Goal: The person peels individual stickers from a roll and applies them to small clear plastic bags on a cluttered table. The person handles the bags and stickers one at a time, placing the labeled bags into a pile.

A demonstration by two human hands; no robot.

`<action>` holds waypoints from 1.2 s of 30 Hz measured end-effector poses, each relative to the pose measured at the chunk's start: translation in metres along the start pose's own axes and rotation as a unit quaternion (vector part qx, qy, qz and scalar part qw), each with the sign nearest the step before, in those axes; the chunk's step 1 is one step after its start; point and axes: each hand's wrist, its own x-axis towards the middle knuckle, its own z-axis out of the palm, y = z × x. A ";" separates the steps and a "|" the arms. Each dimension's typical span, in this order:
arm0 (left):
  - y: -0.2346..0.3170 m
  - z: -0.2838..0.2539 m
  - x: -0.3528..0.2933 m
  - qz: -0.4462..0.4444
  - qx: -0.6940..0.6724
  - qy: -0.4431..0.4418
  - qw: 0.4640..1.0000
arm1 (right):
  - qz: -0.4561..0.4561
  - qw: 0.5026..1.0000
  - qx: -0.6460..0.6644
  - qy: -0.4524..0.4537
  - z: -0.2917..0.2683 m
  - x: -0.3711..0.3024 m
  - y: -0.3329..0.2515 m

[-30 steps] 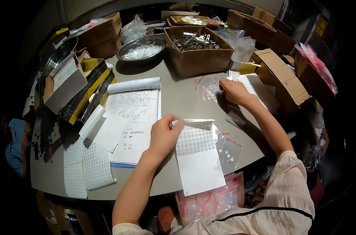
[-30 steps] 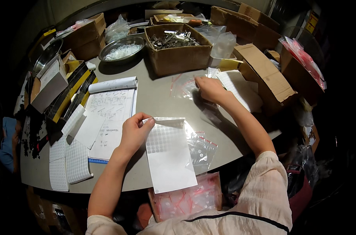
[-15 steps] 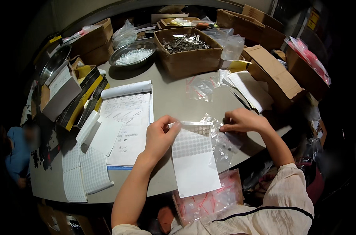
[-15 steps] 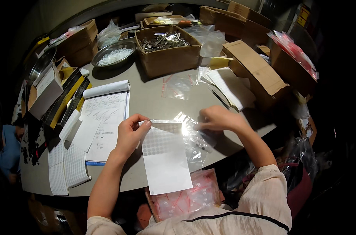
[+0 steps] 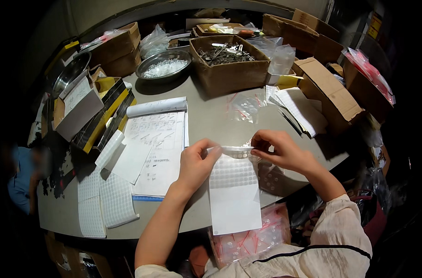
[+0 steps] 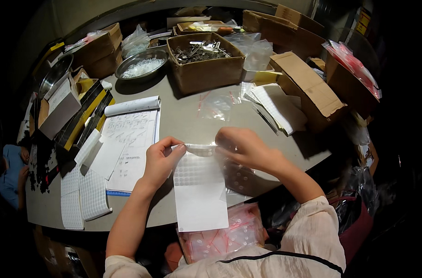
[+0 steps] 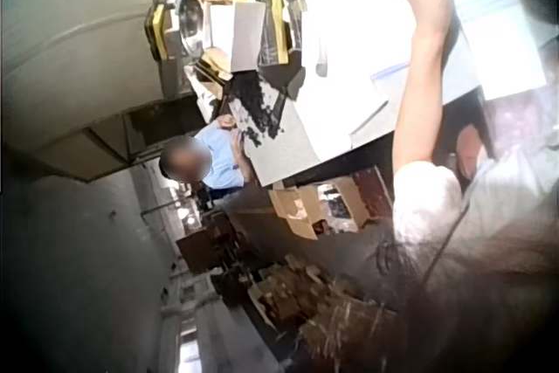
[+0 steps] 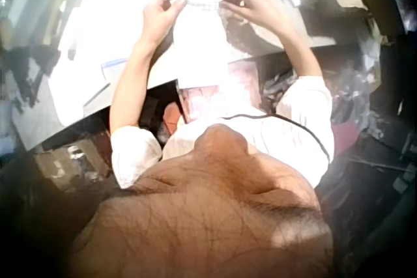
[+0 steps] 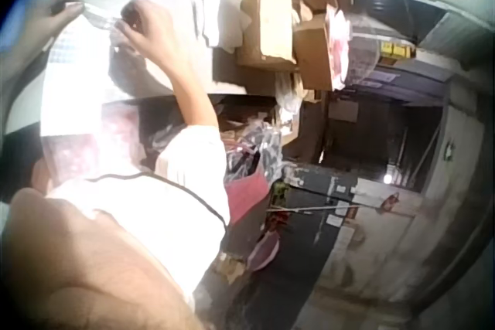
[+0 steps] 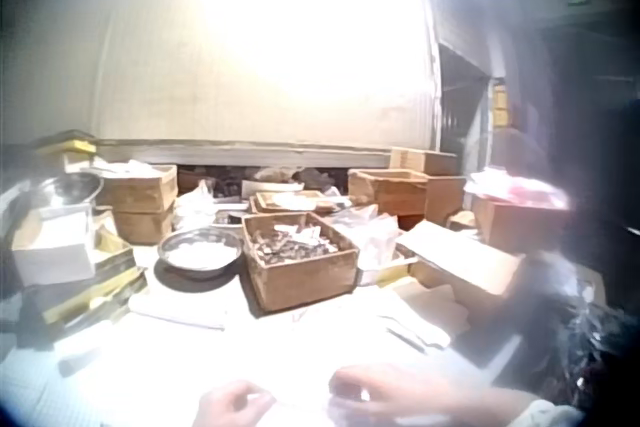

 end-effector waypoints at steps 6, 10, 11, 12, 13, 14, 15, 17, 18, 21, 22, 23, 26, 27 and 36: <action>-0.007 0.000 0.002 -0.044 -0.025 -0.010 0.999 | -0.124 0.978 -0.149 0.080 0.012 -0.007 -0.002; -0.013 0.000 0.005 -0.082 -0.069 -0.026 0.994 | -0.191 0.955 -0.218 0.054 0.010 -0.011 0.000; -0.012 0.000 0.005 -0.093 -0.078 -0.031 0.992 | -0.207 0.951 -0.227 0.048 0.010 -0.012 0.001; -0.012 0.000 0.005 -0.098 -0.080 -0.034 0.991 | -0.216 0.946 -0.234 0.051 0.010 -0.013 0.003; -0.013 -0.001 0.006 -0.102 -0.081 -0.037 0.991 | -0.226 0.942 -0.242 0.054 0.011 -0.014 0.005; -0.013 -0.001 0.006 -0.107 -0.082 -0.040 0.990 | -0.236 0.938 -0.249 0.056 0.012 -0.014 0.006; -0.011 -0.001 0.006 -0.112 -0.085 -0.044 0.989 | -0.241 0.937 -0.246 0.058 0.013 -0.015 0.007; -0.006 -0.001 0.006 -0.121 -0.090 -0.053 0.987 | -0.252 0.935 -0.241 0.060 0.014 -0.016 0.009; -0.007 -0.002 0.005 -0.125 -0.089 -0.053 0.987 | -0.223 0.947 -0.227 0.033 0.012 -0.016 0.003; -0.009 -0.004 0.005 -0.129 -0.084 -0.047 0.987 | -0.155 0.979 -0.130 0.002 0.006 -0.012 -0.010; -0.010 -0.003 0.005 -0.126 -0.082 -0.043 0.988 | -0.147 0.987 -0.061 0.027 0.009 -0.009 -0.006; -0.011 -0.003 0.005 -0.123 -0.079 -0.037 0.989 | -0.137 0.989 0.009 0.051 0.012 -0.006 -0.002; -0.013 -0.004 0.006 -0.122 -0.048 -0.012 0.991 | -0.122 0.981 0.109 0.104 0.001 0.022 0.025; -0.014 -0.005 0.005 -0.121 -0.052 -0.011 0.991 | -0.092 0.986 0.080 0.114 -0.005 0.034 0.040; -0.021 -0.004 0.010 -0.106 -0.034 0.000 0.994 | 0.104 0.977 -0.188 0.004 -0.009 0.053 0.111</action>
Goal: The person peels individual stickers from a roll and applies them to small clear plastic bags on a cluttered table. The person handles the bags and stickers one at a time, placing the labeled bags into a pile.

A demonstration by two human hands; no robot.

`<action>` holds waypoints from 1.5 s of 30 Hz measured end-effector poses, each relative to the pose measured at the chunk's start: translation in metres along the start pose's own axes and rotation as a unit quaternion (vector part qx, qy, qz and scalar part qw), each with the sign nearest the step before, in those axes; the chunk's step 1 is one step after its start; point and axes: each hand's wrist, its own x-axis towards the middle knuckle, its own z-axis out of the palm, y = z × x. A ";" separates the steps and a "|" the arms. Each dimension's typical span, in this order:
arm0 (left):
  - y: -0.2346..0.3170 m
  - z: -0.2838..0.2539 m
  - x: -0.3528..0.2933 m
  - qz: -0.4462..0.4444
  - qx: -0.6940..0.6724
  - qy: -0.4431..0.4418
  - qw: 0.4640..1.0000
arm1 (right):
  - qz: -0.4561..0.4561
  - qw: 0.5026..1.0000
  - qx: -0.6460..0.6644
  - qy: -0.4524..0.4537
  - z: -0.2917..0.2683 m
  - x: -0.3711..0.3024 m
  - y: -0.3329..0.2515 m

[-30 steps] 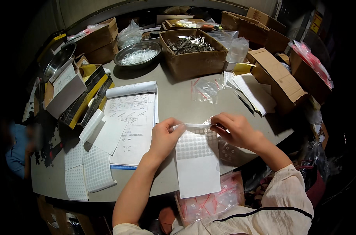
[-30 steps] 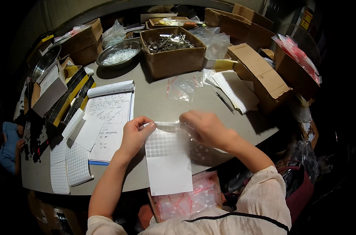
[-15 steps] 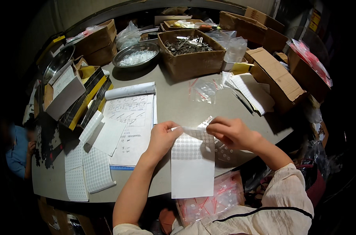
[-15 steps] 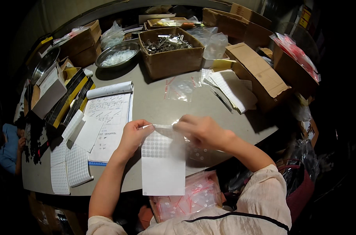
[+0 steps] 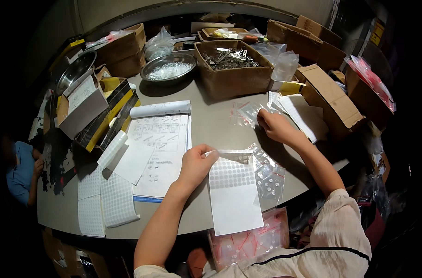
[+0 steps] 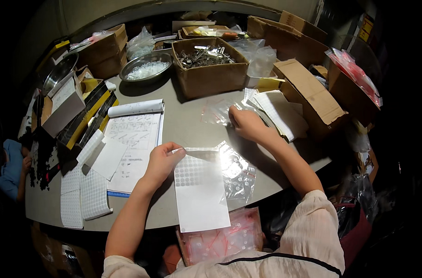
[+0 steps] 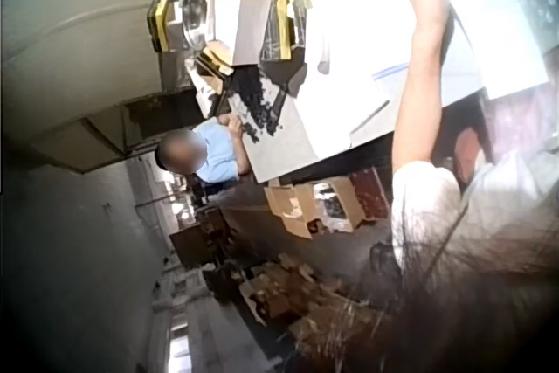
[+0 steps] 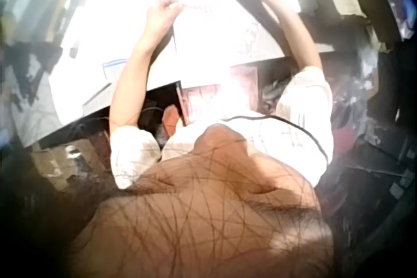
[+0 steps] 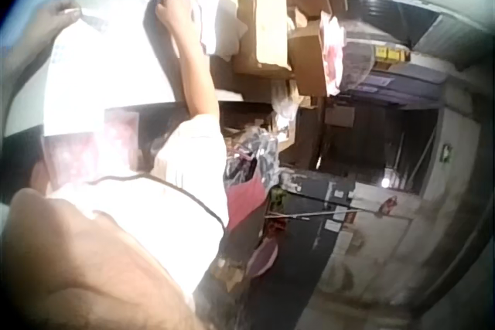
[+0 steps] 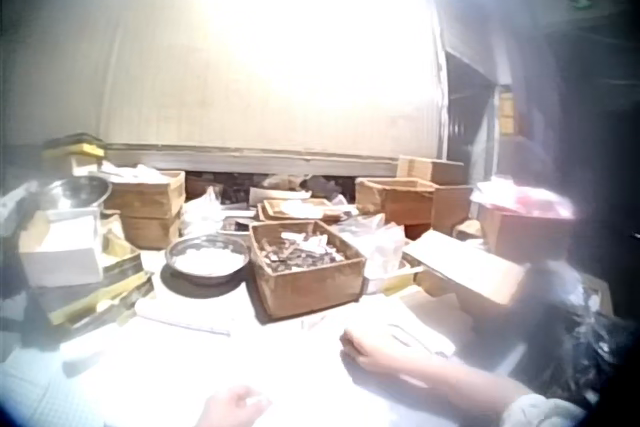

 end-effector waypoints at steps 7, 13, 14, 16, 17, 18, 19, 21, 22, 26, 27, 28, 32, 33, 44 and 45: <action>0.009 0.001 -0.007 -0.001 0.030 -0.018 0.999 | 0.012 0.994 -0.022 -0.102 -0.048 -0.058 -0.056; 0.007 0.002 -0.005 0.019 0.024 -0.026 0.999 | -0.060 0.992 0.091 0.058 -0.024 -0.039 0.018; 0.007 0.003 -0.004 0.021 0.026 -0.028 0.999 | -0.106 0.989 0.068 0.078 -0.017 -0.033 0.033; 0.009 0.004 -0.004 0.019 0.022 -0.031 0.999 | -0.067 0.995 0.053 0.042 -0.004 -0.026 0.049; 0.010 0.005 -0.004 0.019 0.020 -0.031 0.999 | -0.064 0.996 0.033 0.057 0.004 -0.025 0.052; 0.009 0.004 -0.005 0.021 0.019 -0.031 0.999 | -0.065 0.995 0.015 0.070 0.010 -0.023 0.050; 0.008 0.003 -0.005 0.024 0.019 -0.030 0.999 | -0.047 0.998 0.025 0.043 0.012 -0.021 0.049; 0.005 0.003 -0.005 0.032 0.018 -0.031 0.999 | -0.065 0.996 -0.023 0.065 0.018 -0.021 0.045; 0.003 0.003 -0.004 0.036 0.019 -0.033 0.999 | -0.073 0.993 -0.046 0.076 0.020 -0.021 0.042; 0.003 0.004 -0.005 0.045 0.025 -0.038 0.998 | -0.104 0.988 -0.037 0.105 0.019 -0.022 0.037; 0.002 0.003 -0.005 0.046 0.024 -0.037 0.998 | -0.114 0.988 -0.032 0.103 0.017 -0.022 0.033; 0.001 0.003 -0.004 0.046 0.023 -0.037 0.998 | -0.124 0.987 -0.028 0.101 0.014 -0.023 0.028; 0.003 0.003 -0.005 0.035 0.012 -0.038 0.999 | -0.140 0.987 -0.021 0.079 0.005 -0.039 0.004; 0.004 0.004 -0.005 0.035 0.014 -0.036 0.999 | -0.140 0.987 -0.025 0.069 0.004 -0.044 0.001; 0.013 0.004 -0.011 0.018 0.037 -0.029 0.999 | -0.054 0.990 0.126 0.030 -0.026 -0.092 -0.032; 0.015 0.004 -0.012 0.019 0.036 -0.031 0.999 | -0.078 0.989 0.113 0.047 -0.025 -0.087 -0.025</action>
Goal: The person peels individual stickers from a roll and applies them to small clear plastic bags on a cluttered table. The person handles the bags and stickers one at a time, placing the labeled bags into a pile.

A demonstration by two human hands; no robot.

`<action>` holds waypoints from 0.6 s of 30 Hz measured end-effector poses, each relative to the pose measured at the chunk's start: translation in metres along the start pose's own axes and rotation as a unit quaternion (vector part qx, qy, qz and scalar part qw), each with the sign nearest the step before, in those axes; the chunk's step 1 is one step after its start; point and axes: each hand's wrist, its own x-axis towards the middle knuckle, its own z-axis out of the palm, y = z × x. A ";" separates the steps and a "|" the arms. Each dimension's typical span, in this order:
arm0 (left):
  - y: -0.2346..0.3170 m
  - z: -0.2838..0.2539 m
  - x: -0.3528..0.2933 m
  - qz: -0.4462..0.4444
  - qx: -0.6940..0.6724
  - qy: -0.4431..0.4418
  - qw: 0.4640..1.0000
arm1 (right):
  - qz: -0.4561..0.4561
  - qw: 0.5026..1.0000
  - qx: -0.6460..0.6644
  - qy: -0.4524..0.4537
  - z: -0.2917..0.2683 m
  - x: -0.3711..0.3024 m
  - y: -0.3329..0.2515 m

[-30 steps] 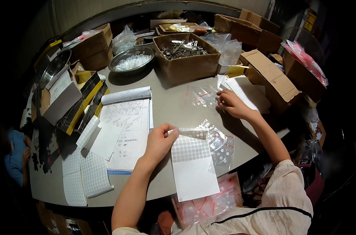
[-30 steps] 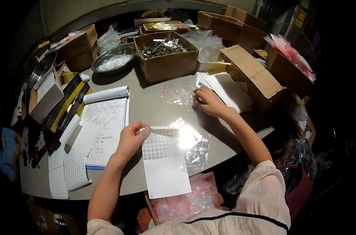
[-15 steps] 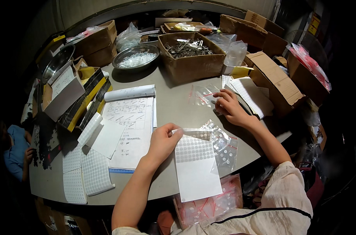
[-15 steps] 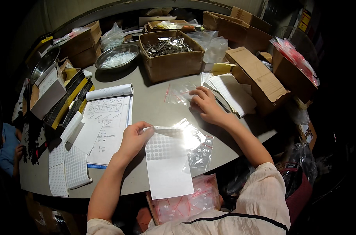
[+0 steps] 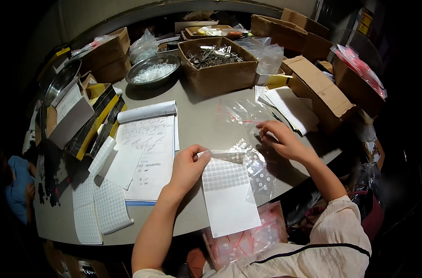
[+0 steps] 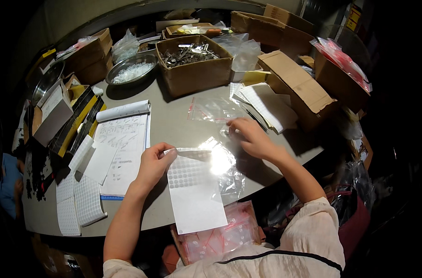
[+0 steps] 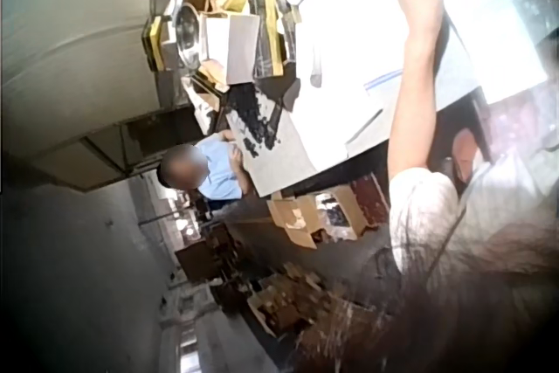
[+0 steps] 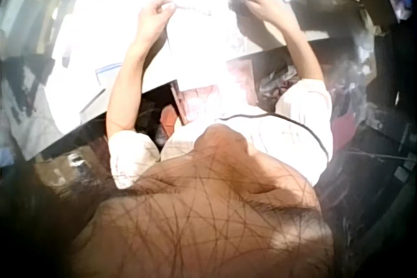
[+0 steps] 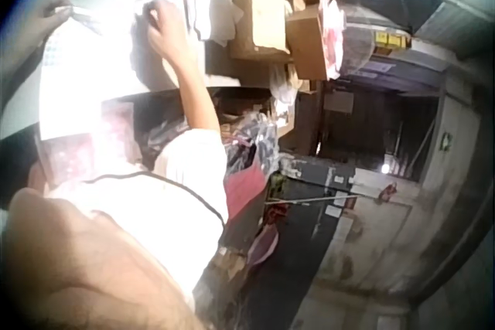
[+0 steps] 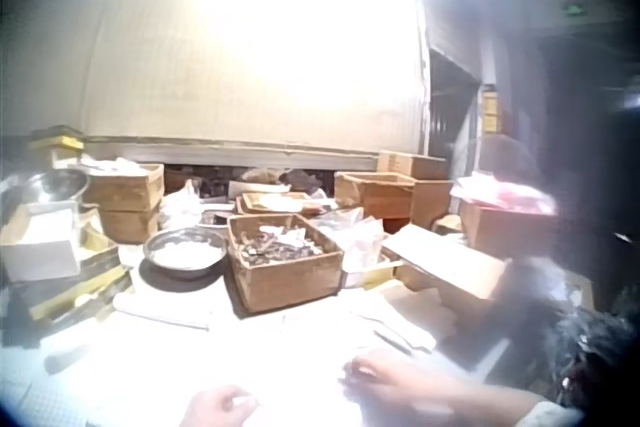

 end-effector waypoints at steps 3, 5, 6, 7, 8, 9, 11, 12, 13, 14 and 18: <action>-0.002 0.000 0.003 0.021 -0.010 -0.010 1.000 | 0.006 0.998 -0.066 0.005 0.016 -0.001 0.044; -0.008 0.003 0.005 0.052 -0.027 -0.024 0.998 | 0.020 0.992 -0.124 0.034 0.030 -0.002 0.053; -0.006 0.004 0.004 0.054 -0.049 -0.031 0.997 | 0.022 0.986 -0.154 0.053 0.035 -0.003 0.054; -0.002 0.006 0.002 0.056 -0.071 -0.038 0.995 | 0.024 0.980 -0.184 0.073 0.038 -0.003 0.056; 0.003 0.008 0.000 0.059 -0.093 -0.046 0.993 | 0.018 0.977 -0.200 0.074 0.037 -0.004 0.063; 0.005 0.006 -0.002 0.061 -0.094 -0.037 0.993 | 0.041 0.983 -0.167 0.058 0.034 0.000 0.062; 0.009 0.005 -0.007 0.063 -0.097 -0.021 0.993 | 0.092 0.990 -0.101 0.023 0.022 0.007 0.059; 0.011 0.004 -0.008 0.059 -0.101 -0.020 0.993 | 0.114 0.989 -0.089 -0.012 0.015 0.013 0.055; 0.013 0.002 -0.009 0.056 -0.104 -0.020 0.993 | 0.110 0.990 -0.078 -0.039 0.013 0.013 0.048; 0.014 0.002 -0.010 0.053 -0.107 -0.019 0.993 | 0.106 0.990 -0.067 -0.067 0.008 0.009 0.039; 0.010 0.006 -0.004 0.068 -0.095 -0.021 0.993 | 0.044 0.997 0.060 -0.030 0.002 0.009 -0.002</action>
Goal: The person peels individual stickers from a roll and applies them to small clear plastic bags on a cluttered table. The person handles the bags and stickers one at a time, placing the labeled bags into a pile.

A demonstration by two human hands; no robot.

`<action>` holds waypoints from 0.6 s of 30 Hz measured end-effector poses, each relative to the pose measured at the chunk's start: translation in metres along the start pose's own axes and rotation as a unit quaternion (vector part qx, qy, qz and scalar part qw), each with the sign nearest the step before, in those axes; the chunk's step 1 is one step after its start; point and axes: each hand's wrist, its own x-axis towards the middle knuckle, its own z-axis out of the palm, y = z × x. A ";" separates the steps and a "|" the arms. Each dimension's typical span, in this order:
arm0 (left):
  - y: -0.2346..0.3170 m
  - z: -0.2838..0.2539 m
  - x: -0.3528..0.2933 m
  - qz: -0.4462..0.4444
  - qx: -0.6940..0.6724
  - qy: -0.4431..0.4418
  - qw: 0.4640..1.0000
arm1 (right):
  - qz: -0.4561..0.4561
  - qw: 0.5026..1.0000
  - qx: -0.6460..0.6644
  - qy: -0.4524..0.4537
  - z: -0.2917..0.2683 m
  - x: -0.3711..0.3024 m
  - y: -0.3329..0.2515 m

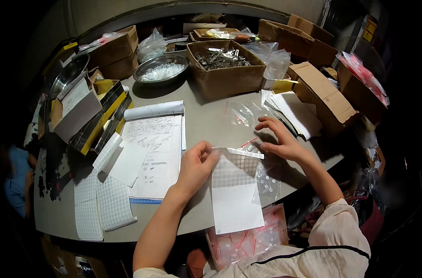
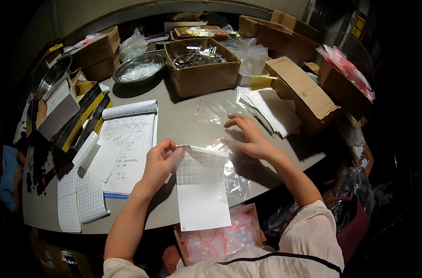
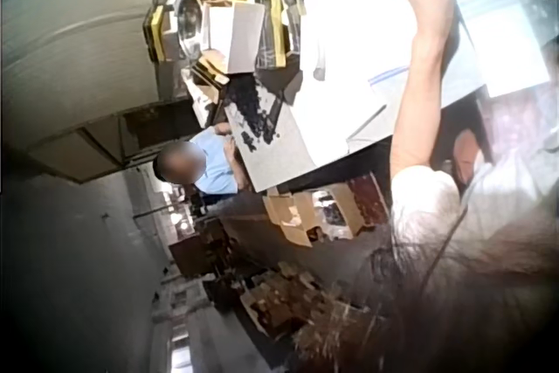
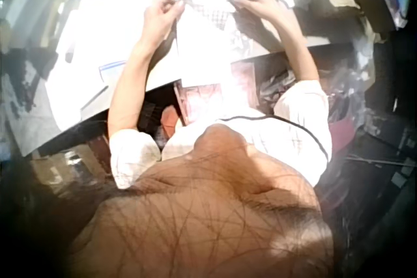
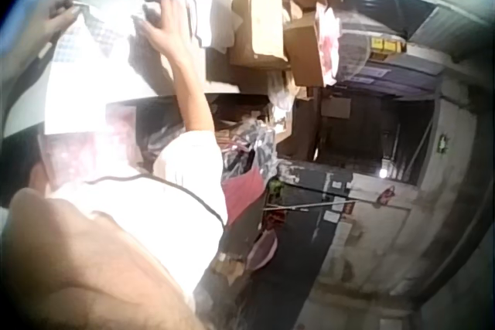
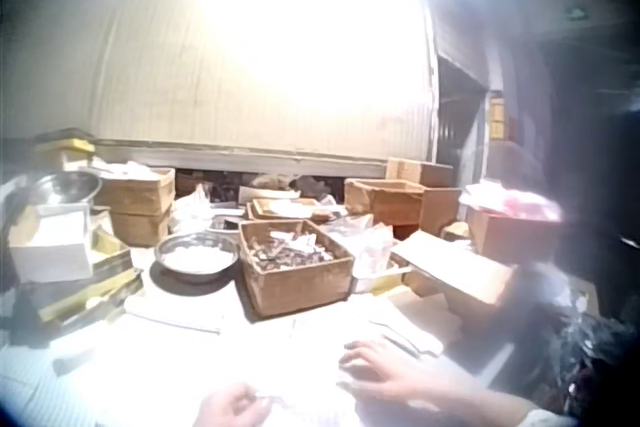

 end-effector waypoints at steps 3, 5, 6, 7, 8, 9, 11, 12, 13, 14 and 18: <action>-0.005 -0.005 -0.002 0.004 0.015 0.011 1.000 | -0.021 0.990 0.135 0.020 0.016 0.012 -0.047; -0.005 -0.004 -0.002 0.004 0.026 0.013 1.000 | -0.011 0.987 0.154 -0.051 0.020 0.017 -0.071; -0.004 -0.004 -0.002 0.006 0.014 0.012 1.000 | -0.057 0.992 0.109 -0.021 0.029 0.020 -0.078; -0.004 -0.003 -0.002 0.007 0.002 0.011 1.000 | -0.043 0.994 0.097 -0.032 0.030 0.022 -0.084; -0.003 -0.002 -0.003 0.008 -0.010 0.011 1.000 | -0.029 0.995 0.085 -0.042 0.031 0.025 -0.089; -0.003 -0.003 -0.002 0.010 -0.011 0.007 1.000 | -0.017 0.996 0.071 -0.056 0.031 0.028 -0.092; -0.002 -0.004 -0.002 0.013 -0.013 0.001 1.000 | -0.007 0.986 0.162 -0.037 0.039 0.028 -0.075; -0.003 -0.002 -0.003 0.018 -0.015 0.003 1.000 | 0.002 0.983 0.179 -0.039 0.041 0.028 -0.071; -0.003 0.001 -0.004 0.023 -0.018 0.005 1.000 | 0.013 0.980 0.196 -0.041 0.042 0.028 -0.068; -0.003 0.002 -0.004 0.028 -0.021 0.007 0.999 | 0.024 0.979 0.198 -0.052 0.043 0.029 -0.066; -0.003 0.001 -0.007 0.028 0.079 0.012 0.996 | -0.018 0.990 0.125 -0.064 0.042 0.035 -0.077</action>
